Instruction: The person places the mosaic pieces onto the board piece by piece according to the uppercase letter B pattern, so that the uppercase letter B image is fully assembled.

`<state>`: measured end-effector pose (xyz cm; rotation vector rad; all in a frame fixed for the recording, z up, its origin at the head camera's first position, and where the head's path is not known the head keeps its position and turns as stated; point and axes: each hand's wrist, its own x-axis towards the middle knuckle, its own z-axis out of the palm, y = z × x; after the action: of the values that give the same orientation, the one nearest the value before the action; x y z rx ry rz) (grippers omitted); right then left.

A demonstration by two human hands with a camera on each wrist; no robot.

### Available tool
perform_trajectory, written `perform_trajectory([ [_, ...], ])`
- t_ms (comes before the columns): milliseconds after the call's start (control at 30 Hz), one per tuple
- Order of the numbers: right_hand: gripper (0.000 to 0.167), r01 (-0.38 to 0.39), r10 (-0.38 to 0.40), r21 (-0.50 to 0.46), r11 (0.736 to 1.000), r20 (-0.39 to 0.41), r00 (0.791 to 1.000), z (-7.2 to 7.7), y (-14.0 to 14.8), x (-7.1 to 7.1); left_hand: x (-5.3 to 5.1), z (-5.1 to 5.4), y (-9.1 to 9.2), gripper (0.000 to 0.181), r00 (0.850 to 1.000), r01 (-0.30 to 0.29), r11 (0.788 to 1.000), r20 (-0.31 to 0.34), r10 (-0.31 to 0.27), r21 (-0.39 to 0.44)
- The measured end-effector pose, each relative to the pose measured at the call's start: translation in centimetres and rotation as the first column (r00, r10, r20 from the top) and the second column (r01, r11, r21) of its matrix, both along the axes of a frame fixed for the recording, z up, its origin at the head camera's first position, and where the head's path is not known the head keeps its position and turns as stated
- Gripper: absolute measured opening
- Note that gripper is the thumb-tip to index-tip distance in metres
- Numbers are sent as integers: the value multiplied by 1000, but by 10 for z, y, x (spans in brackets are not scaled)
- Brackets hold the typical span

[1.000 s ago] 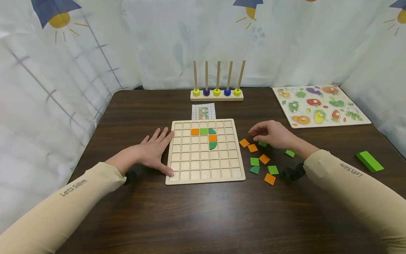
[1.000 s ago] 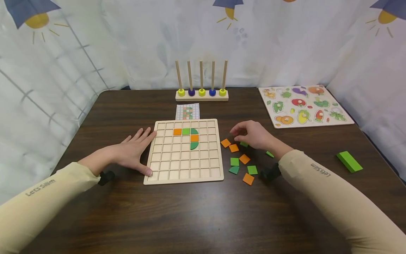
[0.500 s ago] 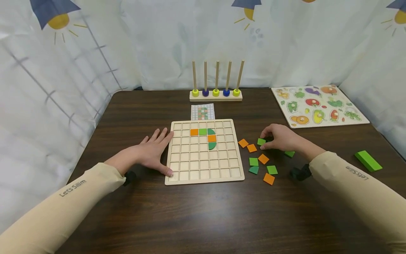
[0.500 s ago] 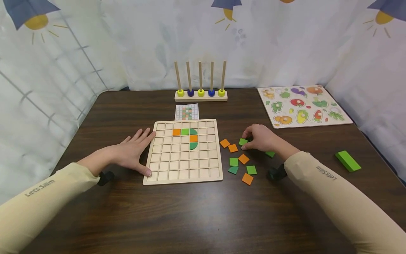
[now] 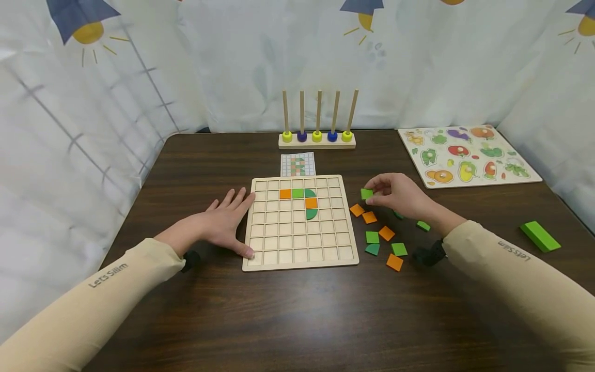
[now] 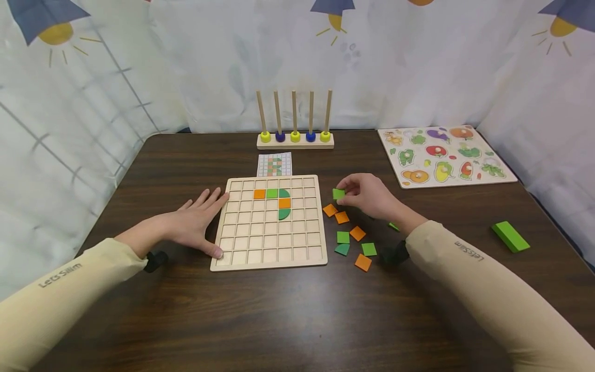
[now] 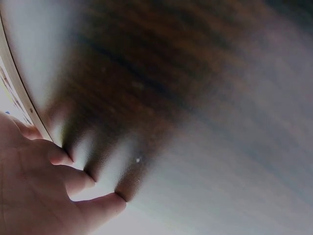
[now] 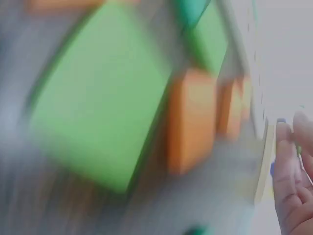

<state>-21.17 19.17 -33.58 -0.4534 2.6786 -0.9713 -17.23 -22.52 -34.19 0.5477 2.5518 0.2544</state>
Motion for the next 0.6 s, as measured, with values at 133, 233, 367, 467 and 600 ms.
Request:
perform_trajectory([
  [133,33,47,-28,-177,983,105,994,-2,-18,-1,0,0,0,143,1000,0,1000,-1,0,0],
  [233,36,63,-16,-263,963,175,984,-5,-34,-1,0,0,0,143,1000,4,1000,-5,-4,-1],
  [367,36,46,18,-288,956,217,976,-8,-59,2,0,-1,0,144,1000,7,1000,-6,-7,-5],
  [467,35,24,37,-274,961,215,976,-8,-76,3,0,-1,0,144,1000,4,1000,-3,-4,-7],
  [600,33,-10,59,-245,969,191,980,-8,-96,2,0,-1,0,145,1000,2,1000,-2,-2,-6],
])
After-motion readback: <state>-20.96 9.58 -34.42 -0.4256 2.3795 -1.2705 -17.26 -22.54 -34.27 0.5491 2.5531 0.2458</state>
